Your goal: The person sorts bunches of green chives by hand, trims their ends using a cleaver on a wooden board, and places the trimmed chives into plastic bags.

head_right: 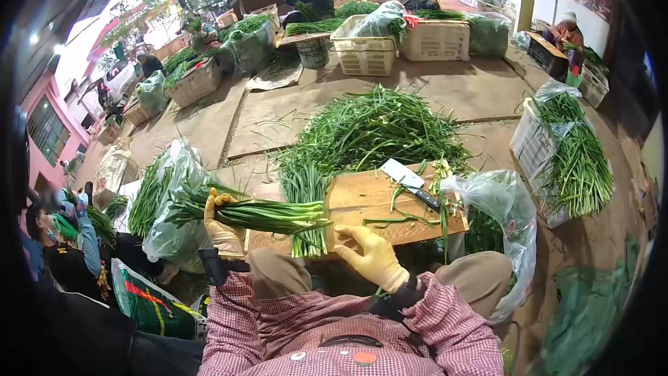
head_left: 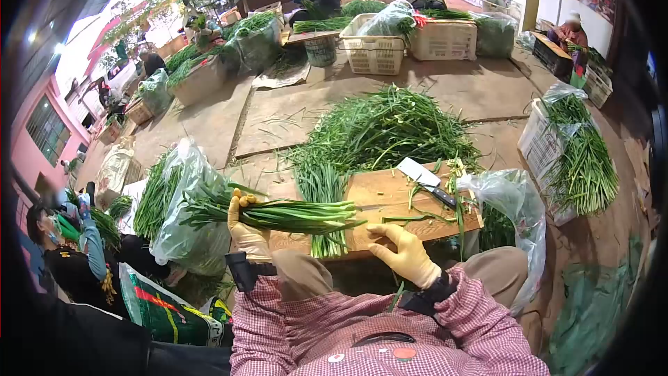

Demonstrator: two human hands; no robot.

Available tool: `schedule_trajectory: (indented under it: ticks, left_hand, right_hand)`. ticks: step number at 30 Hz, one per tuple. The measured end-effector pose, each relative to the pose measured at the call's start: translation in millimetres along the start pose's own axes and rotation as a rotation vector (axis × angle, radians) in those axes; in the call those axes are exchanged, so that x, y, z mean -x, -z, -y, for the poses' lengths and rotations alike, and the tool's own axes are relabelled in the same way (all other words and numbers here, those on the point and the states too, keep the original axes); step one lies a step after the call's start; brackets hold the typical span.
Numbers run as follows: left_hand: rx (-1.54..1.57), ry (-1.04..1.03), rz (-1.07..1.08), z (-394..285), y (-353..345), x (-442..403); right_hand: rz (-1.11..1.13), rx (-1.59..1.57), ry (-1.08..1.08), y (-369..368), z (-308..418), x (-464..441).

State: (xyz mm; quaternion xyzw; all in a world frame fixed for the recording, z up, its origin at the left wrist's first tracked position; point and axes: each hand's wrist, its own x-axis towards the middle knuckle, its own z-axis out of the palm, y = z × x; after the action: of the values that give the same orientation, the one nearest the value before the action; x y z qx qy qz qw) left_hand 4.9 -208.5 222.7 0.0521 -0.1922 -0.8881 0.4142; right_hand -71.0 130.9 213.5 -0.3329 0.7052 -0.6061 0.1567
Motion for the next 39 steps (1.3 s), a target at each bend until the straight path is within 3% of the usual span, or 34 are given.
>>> schedule_trajectory:
  ticks: [6,15,17,19,21,22,23,25,30,36,39]
  left_hand:
    - [-0.022,-0.008,-0.083,15,-4,17]
    - [-0.02,0.073,-0.063,20,2,22]
    - [0.018,0.092,-0.018,9,7,19]
    - [0.069,0.096,0.012,-1,10,17]
    - [0.142,0.09,0.033,-7,7,16]
    - [0.117,0.066,0.077,-7,13,12]
    - [0.134,0.096,0.047,-8,10,13]
    - [0.12,0.109,0.07,-4,13,13]
    - [0.117,0.188,0.141,9,15,12]
    - [0.133,0.25,0.207,1,23,5]
    - [0.212,0.21,0.106,-13,23,4]
  right_hand:
    - [-0.117,-0.63,-0.171,-16,-4,-9]
    - [-0.217,-0.421,-0.31,2,-29,-8]
    - [-0.205,-0.363,-0.439,25,-52,1]
    - [-0.319,-0.084,-0.556,48,-105,16]
    - [-0.046,0.844,-0.583,71,-131,32]
    - [0.097,0.927,-0.663,71,-131,38]
    - [0.028,0.893,-0.529,61,-110,35]
    - [-0.226,0.599,0.039,41,-83,21]
    - [-0.15,0.267,0.135,2,3,-15]
    - [-0.119,0.376,0.2,5,-10,-11]
    - [0.07,0.585,-0.029,29,-43,10]
